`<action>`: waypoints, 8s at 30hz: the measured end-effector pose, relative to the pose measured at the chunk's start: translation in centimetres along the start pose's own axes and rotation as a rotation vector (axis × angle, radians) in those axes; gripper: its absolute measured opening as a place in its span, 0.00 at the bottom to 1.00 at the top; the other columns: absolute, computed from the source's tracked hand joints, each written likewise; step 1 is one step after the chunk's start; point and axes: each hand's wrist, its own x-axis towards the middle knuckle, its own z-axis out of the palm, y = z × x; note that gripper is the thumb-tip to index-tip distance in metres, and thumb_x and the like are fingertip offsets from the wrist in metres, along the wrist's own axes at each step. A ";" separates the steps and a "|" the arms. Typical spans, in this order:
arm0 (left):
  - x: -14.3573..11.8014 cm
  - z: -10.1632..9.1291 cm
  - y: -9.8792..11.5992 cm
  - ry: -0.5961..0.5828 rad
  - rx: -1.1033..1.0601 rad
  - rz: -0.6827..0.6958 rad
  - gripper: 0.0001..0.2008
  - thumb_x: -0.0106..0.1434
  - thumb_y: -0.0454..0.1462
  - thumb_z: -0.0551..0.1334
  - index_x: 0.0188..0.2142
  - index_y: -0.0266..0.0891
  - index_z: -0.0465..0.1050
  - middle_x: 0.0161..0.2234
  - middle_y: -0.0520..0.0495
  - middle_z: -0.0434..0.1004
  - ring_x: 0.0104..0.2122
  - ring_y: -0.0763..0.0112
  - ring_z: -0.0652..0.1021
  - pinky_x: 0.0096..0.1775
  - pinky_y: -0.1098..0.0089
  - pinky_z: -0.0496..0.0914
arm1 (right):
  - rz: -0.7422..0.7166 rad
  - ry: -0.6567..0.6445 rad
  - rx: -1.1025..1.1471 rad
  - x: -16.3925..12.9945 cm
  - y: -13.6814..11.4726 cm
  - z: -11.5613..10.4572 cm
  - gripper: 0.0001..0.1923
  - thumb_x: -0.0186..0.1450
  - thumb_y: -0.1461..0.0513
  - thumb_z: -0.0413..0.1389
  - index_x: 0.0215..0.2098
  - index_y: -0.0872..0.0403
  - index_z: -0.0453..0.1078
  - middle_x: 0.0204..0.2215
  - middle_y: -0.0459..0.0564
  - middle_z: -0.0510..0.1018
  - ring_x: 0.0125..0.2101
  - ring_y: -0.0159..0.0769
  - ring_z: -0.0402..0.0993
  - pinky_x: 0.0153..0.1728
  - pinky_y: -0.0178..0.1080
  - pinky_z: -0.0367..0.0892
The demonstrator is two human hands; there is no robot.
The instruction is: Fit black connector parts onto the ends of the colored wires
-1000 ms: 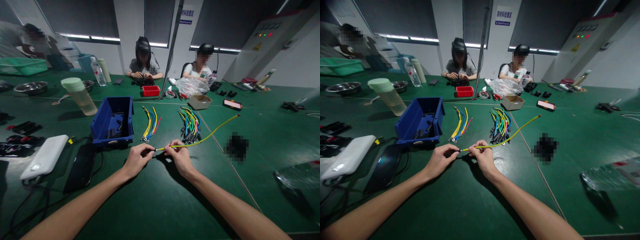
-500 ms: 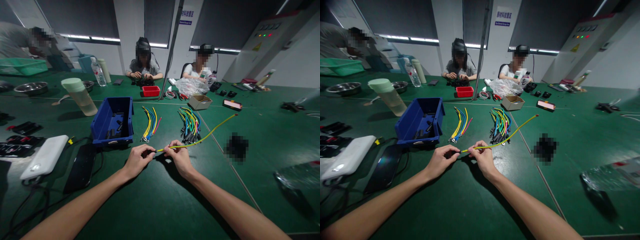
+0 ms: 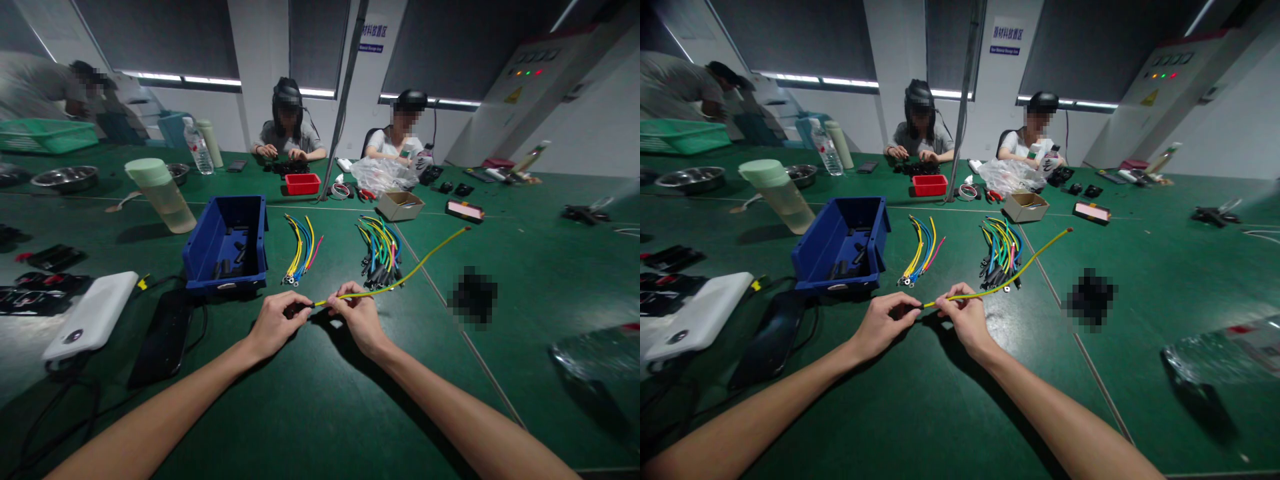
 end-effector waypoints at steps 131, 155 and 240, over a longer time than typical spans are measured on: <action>-0.3 0.1 0.1 -0.071 -0.009 -0.034 0.07 0.59 0.38 0.62 0.35 0.36 0.74 0.23 0.53 0.72 0.20 0.78 0.68 0.25 0.76 0.62 | 0.003 -0.039 -0.068 -0.4 0.0 0.5 0.14 0.50 0.59 0.66 0.26 0.53 0.64 0.25 0.44 0.76 0.23 0.30 0.70 0.27 0.34 0.64; -0.2 0.0 0.3 -0.152 0.003 -0.032 0.10 0.62 0.38 0.59 0.39 0.36 0.76 0.26 0.51 0.75 0.22 0.77 0.68 0.26 0.76 0.60 | -0.041 -0.035 -0.181 -0.4 0.0 0.6 0.15 0.53 0.58 0.63 0.30 0.53 0.61 0.23 0.44 0.75 0.23 0.31 0.71 0.25 0.34 0.67; -0.8 0.6 -0.6 0.003 0.347 0.164 0.09 0.64 0.35 0.55 0.38 0.38 0.74 0.31 0.48 0.79 0.30 0.69 0.77 0.37 0.70 0.71 | -0.198 -0.041 -0.369 2.5 -1.2 -2.8 0.43 0.60 0.59 0.55 0.67 0.54 0.36 0.22 0.39 0.66 0.24 0.30 0.64 0.26 0.33 0.61</action>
